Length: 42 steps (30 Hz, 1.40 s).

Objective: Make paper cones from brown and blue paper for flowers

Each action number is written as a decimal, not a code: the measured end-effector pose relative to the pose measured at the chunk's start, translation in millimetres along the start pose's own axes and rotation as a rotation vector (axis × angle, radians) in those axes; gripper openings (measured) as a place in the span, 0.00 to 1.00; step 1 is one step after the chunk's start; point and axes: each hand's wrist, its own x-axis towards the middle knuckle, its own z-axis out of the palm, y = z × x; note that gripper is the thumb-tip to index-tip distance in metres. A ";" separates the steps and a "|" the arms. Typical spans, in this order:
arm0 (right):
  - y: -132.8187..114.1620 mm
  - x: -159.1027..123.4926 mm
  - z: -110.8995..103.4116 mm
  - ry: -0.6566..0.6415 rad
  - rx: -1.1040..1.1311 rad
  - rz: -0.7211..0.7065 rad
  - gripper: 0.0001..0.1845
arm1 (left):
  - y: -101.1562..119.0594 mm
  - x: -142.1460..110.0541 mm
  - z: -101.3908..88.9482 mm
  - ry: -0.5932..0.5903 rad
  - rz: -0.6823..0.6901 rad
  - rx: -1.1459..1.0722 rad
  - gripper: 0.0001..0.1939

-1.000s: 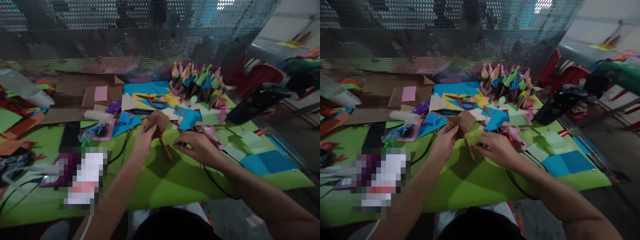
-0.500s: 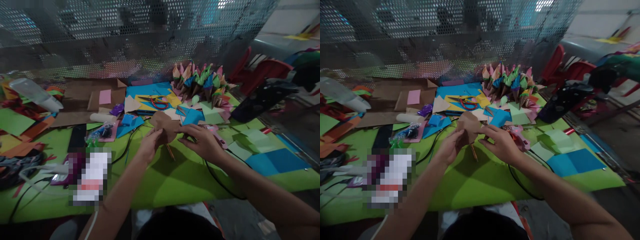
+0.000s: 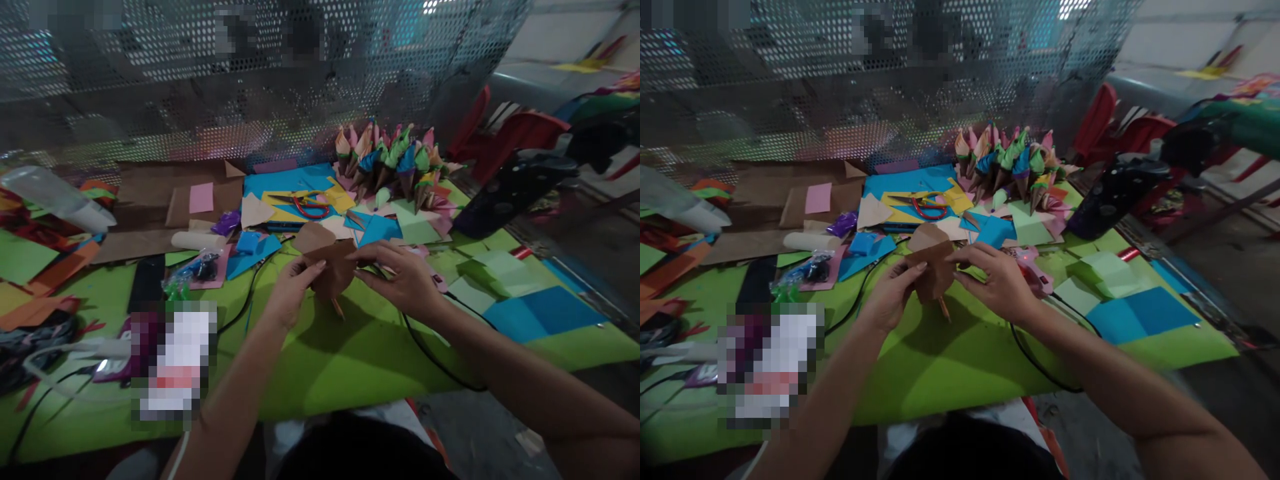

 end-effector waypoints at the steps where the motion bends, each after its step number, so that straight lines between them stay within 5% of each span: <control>1: -0.2 -0.2 0.2 0.005 0.005 -0.003 0.11 | 0.0 0.4 0.3 0.004 0.015 -0.005 0.15; 9: 1.4 -3.5 7.3 -0.108 0.015 -0.004 0.21 | -1.6 1.1 2.9 0.033 0.047 -0.021 0.20; 16: 3.7 -4.3 8.0 -0.081 0.075 0.033 0.09 | -3.9 -0.2 5.0 -0.004 -0.003 -0.036 0.20; 26: 6.7 -4.4 10.4 -0.086 0.106 0.048 0.08 | -8.5 0.0 6.6 -0.077 -0.003 -0.034 0.20; 42: 1.9 0.9 7.6 0.103 0.118 0.228 0.11 | -15.1 -4.8 9.7 -0.230 0.119 0.242 0.20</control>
